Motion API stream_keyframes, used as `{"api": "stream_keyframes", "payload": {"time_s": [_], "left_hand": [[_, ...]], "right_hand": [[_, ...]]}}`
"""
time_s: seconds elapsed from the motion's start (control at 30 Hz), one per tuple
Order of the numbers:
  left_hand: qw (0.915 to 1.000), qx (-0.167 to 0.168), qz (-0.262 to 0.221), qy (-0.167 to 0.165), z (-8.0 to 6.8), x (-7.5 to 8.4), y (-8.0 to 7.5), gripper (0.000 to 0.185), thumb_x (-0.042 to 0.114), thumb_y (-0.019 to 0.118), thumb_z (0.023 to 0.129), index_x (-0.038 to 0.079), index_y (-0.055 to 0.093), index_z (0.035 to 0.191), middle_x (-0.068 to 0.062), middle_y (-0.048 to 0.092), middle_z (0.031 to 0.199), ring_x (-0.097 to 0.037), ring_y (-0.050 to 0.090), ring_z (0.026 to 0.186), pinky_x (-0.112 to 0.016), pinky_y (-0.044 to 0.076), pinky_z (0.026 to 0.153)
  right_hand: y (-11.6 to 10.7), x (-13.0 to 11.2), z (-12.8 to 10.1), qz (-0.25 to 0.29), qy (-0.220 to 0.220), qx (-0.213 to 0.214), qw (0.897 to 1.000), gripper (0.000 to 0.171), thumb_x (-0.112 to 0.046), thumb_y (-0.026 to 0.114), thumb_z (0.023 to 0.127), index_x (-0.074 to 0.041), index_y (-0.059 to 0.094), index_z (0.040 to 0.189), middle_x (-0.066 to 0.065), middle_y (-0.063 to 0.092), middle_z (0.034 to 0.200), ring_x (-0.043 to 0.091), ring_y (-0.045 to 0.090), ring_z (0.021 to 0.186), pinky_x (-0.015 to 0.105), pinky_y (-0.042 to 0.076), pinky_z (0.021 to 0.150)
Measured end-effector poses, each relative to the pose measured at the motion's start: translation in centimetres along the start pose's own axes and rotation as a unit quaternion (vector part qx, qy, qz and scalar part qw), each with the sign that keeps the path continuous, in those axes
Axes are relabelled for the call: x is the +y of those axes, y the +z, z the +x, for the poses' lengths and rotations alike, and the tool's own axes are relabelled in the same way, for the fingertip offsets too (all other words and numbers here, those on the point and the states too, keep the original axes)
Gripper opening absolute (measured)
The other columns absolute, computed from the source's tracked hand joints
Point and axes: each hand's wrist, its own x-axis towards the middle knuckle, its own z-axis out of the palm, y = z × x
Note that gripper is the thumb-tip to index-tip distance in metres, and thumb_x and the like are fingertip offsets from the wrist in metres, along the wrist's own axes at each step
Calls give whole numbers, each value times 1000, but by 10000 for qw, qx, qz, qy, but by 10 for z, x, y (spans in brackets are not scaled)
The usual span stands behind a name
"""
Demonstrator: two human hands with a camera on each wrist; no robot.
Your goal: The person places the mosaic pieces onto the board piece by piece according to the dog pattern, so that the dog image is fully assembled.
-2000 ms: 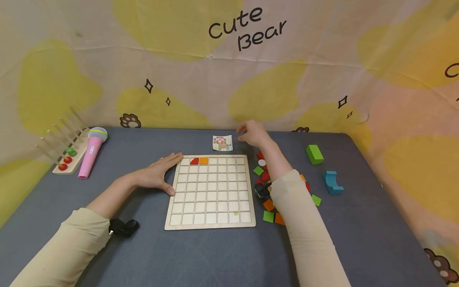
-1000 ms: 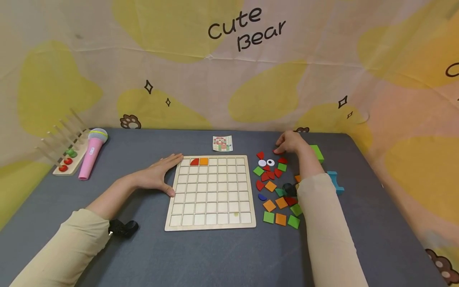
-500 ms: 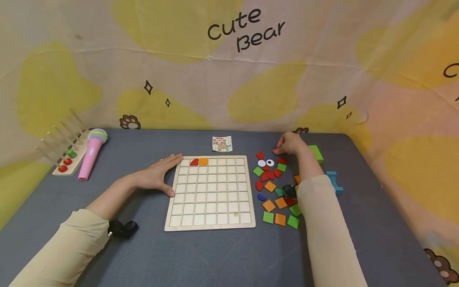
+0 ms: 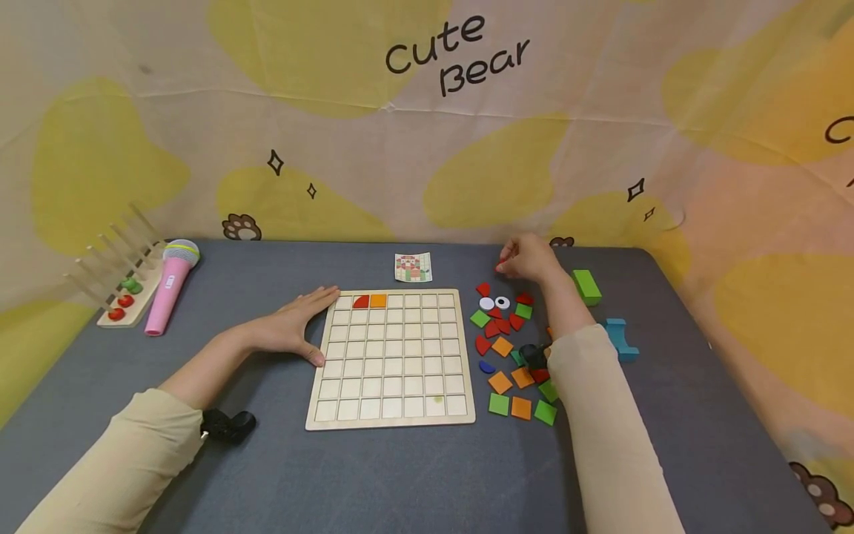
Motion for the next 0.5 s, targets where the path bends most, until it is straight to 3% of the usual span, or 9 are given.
{"api": "stream_keyframes", "payload": {"time_s": [0.23,0.5], "left_hand": [[10000,-18,31,-5,0,0,0,125,44,88,68,2,13,158,-20,10,167,-43,4,155,-64,6,124],[10000,15,45,-32,0,0,-1,124,42,89,68,1,14,158,-21,10,167,-43,4,155,-64,7,124]], "right_hand": [[19,-24,6,790,-176,-286,9963,23,-11,66,94,8,67,108,25,71,98,26,74,79,39,63,75],[43,-61,7,1467,-264,-898,9847,28,-11,60,98,12,63,114,22,68,92,26,75,76,39,63,72]]}}
